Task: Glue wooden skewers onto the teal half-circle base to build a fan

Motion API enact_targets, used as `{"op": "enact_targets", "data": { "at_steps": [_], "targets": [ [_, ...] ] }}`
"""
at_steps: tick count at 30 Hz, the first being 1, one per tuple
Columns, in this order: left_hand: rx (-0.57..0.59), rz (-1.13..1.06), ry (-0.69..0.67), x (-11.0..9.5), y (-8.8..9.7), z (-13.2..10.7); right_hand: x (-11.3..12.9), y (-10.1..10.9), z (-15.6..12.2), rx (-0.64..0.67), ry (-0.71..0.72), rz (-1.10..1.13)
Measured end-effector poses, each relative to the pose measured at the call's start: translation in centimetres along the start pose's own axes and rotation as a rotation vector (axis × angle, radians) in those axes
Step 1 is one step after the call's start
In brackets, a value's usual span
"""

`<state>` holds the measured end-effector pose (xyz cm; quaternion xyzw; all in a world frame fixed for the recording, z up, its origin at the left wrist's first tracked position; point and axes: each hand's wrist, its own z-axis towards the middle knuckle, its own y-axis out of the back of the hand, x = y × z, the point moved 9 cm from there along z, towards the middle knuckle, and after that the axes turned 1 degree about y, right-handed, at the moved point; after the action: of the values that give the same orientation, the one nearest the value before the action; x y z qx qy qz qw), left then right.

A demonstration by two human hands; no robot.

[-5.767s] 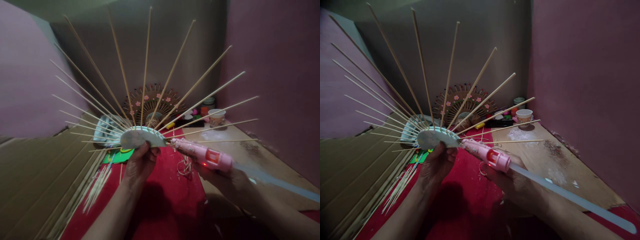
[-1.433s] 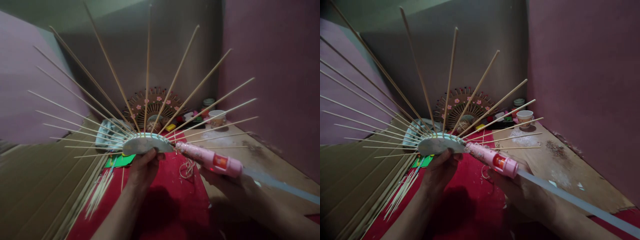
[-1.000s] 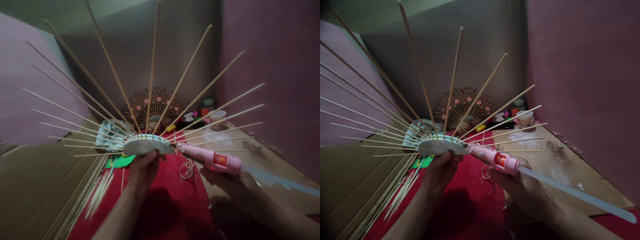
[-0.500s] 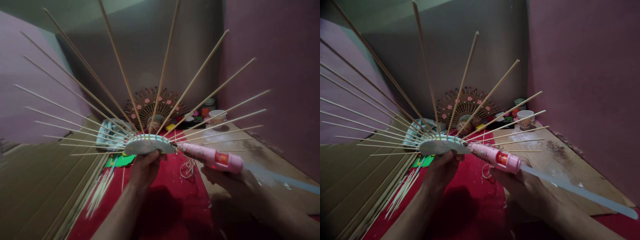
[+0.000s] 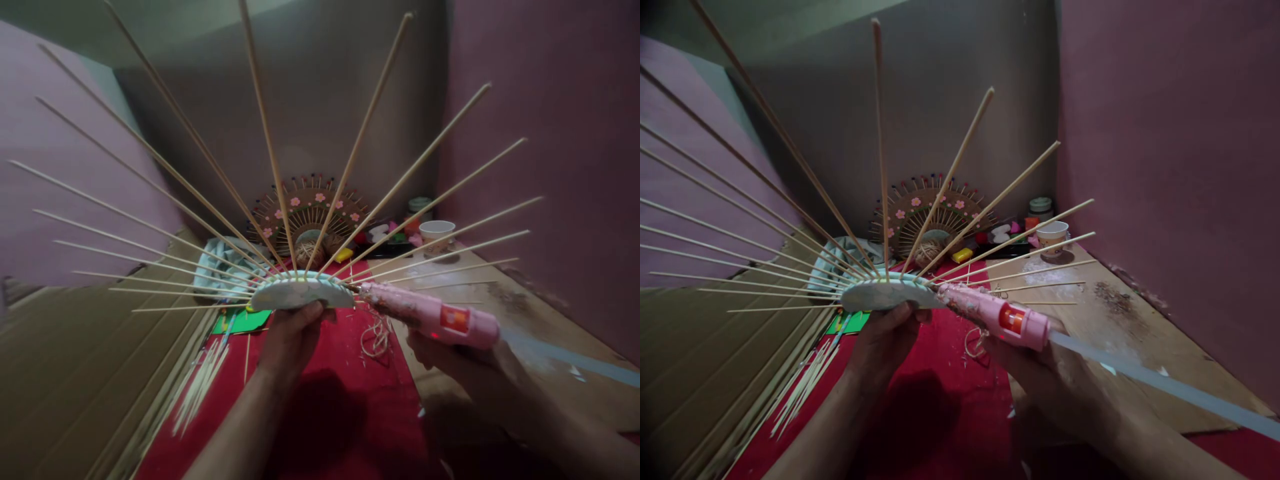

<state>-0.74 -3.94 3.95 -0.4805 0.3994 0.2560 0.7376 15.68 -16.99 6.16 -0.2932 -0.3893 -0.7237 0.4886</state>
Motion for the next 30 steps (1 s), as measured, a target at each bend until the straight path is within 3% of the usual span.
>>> {"op": "enact_targets", "data": {
  "at_steps": [10,24,30],
  "targets": [
    [0.033,0.009,-0.028,-0.1,-0.3,0.0,0.4,-0.1,0.2,0.014,0.047,0.013],
    [0.015,0.012,-0.034,-0.2,0.1,-0.1,-2.2,0.0,-0.5,-0.01,-0.084,0.107],
    [0.0,0.025,-0.032,-0.3,0.2,-0.1,-1.0,-0.3,-0.2,0.051,-0.052,0.088]
  ]
}}
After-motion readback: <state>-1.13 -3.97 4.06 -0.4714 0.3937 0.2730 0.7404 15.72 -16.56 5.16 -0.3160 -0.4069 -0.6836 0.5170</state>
